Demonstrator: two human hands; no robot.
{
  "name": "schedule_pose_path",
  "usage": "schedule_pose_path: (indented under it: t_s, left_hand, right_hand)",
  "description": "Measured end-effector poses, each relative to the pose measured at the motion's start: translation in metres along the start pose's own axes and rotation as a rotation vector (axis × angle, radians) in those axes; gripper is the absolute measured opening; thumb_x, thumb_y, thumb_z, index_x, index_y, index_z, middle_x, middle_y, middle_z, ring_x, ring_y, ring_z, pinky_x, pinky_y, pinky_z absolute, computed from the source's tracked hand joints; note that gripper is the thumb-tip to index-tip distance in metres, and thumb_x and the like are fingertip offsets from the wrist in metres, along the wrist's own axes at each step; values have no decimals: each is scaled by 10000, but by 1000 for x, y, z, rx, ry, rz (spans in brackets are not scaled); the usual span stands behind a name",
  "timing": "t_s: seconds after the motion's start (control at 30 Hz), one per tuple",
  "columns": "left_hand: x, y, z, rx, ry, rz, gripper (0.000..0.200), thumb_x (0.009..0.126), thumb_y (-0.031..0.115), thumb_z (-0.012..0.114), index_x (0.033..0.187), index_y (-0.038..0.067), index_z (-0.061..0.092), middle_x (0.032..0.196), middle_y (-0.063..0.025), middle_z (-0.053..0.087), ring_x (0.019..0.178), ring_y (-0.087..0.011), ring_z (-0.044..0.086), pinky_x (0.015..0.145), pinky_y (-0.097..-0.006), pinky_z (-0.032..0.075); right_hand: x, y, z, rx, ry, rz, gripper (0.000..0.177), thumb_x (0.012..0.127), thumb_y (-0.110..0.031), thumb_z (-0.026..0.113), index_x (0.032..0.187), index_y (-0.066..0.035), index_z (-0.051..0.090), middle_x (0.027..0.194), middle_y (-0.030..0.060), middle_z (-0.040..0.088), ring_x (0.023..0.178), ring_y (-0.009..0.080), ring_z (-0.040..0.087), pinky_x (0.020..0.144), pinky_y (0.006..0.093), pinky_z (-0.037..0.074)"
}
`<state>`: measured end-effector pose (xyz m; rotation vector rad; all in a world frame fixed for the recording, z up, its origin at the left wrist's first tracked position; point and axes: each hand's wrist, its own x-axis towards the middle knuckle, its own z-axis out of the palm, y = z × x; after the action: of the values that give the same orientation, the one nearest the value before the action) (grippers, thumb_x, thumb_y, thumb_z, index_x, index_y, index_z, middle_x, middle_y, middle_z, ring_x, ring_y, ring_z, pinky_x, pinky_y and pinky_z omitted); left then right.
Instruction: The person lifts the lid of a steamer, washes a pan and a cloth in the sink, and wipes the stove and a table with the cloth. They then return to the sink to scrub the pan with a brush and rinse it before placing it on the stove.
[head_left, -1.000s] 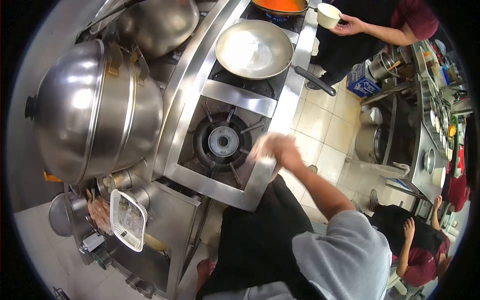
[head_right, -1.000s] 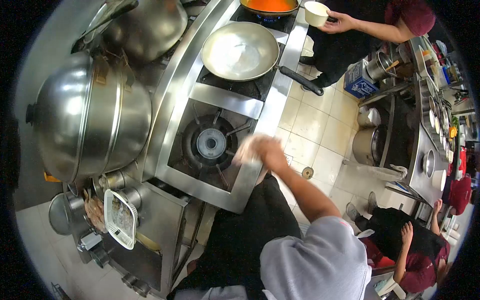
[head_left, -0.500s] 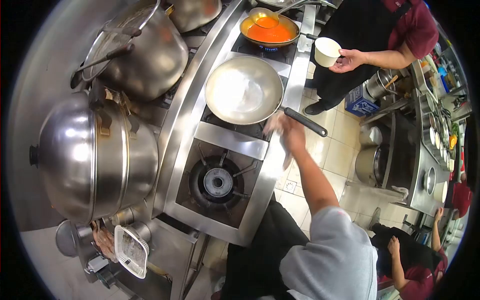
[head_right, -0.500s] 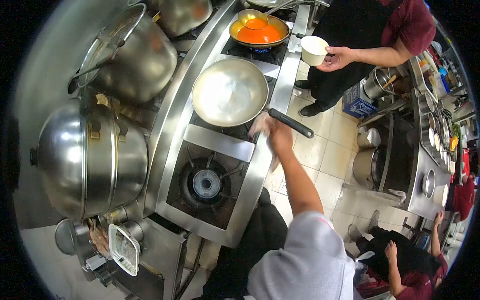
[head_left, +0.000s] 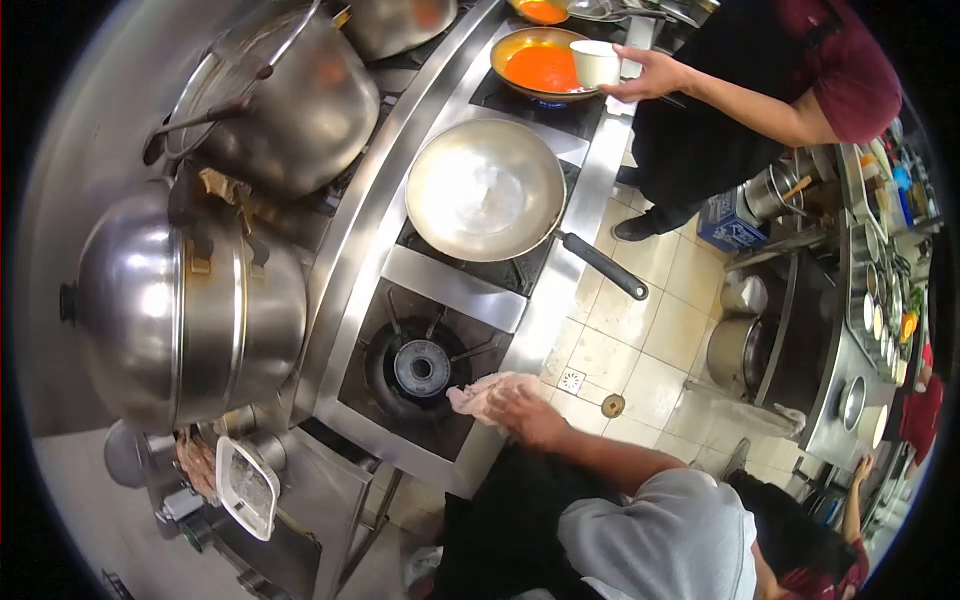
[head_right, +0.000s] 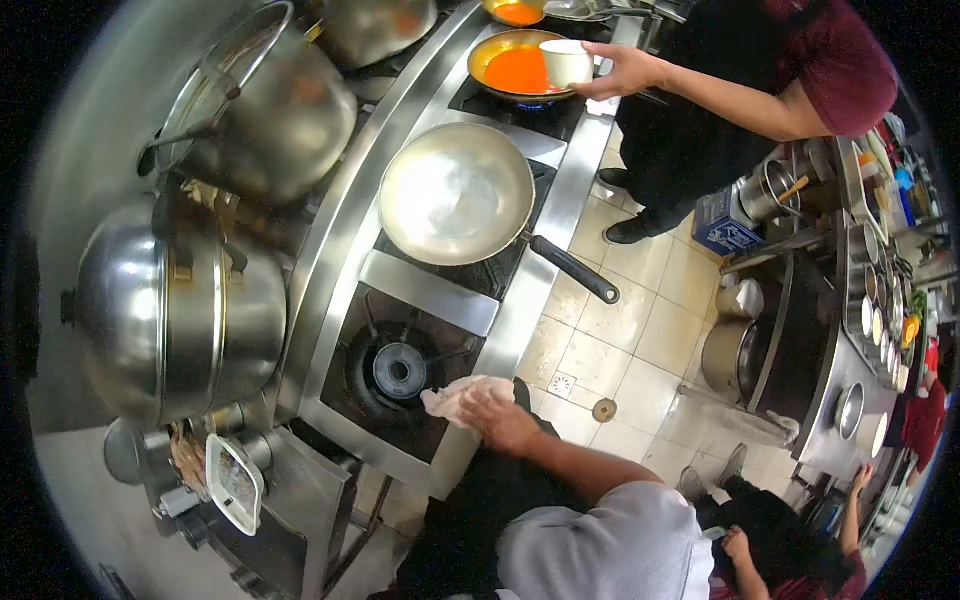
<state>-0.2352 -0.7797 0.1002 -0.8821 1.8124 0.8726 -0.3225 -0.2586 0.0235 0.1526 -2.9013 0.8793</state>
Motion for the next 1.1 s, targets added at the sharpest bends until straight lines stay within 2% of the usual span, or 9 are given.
schedule_pose_path:
  t_s: [0.07,0.17,0.37,0.5,0.53,0.7,0.83,0.93,1.1]
  left_hand:
    - [-9,-1,-2,9,-6,10,242,867,277,579,881,36,604,734,-76,618,579,-165,590,518,-293,473]
    - [-22,-4,-3,39,-17,27,252,867,287,586,875,36,607,740,-78,623,584,-161,593,523,-291,475]
    - [-42,59,1,198,-56,100,273,866,308,599,861,36,614,752,-81,634,593,-155,600,535,-288,480]
    - [9,118,14,133,-62,510,244,896,266,574,900,25,607,739,-57,609,638,-127,594,570,-282,488]
    - [-7,152,32,50,-120,583,212,914,228,556,915,20,593,719,-54,595,621,-126,577,563,-278,479]
    - [-78,285,103,-83,-421,917,209,923,192,560,1020,9,579,785,-56,624,685,-142,607,640,-277,510]
    - [-121,330,146,-192,-532,915,236,921,197,564,1061,6,573,849,-71,642,736,-145,620,675,-270,518]
    - [-147,362,210,-110,-687,945,258,923,203,557,1092,8,562,973,-104,641,828,-155,628,686,-254,515]
    - [-115,442,379,-162,-709,593,564,807,436,668,1179,44,506,1179,-89,565,1063,-178,542,796,-397,486]
  right_hand:
    - [21,43,-27,289,-150,0,424,887,-185,425,1297,-85,466,1374,142,422,1312,323,345,1106,489,199]
    - [61,143,-66,-236,214,125,377,822,-115,534,1190,-35,537,1264,173,512,1172,339,474,976,482,348]
    - [98,99,-73,-503,350,560,360,810,-91,483,1162,-35,528,1192,180,519,1114,352,471,1025,567,267]
    - [30,-10,37,375,115,186,303,755,-54,491,1028,-61,622,993,143,609,1019,318,547,958,455,373]
    - [26,-55,31,31,114,94,270,758,-63,494,985,-68,641,1027,143,613,1026,298,549,924,396,415]
    - [37,-71,16,467,-209,-67,351,761,-67,492,1094,-69,602,1097,151,584,1058,329,521,936,408,411]
    - [41,-71,-56,287,257,-88,409,769,-113,576,1176,-80,550,1129,125,567,1118,314,502,966,399,391]
    - [28,-28,-32,-183,-156,-137,427,832,-138,513,1254,-73,501,1261,173,491,1232,340,412,1015,430,350]
    - [11,31,6,-2,-76,-183,479,930,-348,374,1364,-149,397,1455,109,319,1338,273,300,1108,401,222]
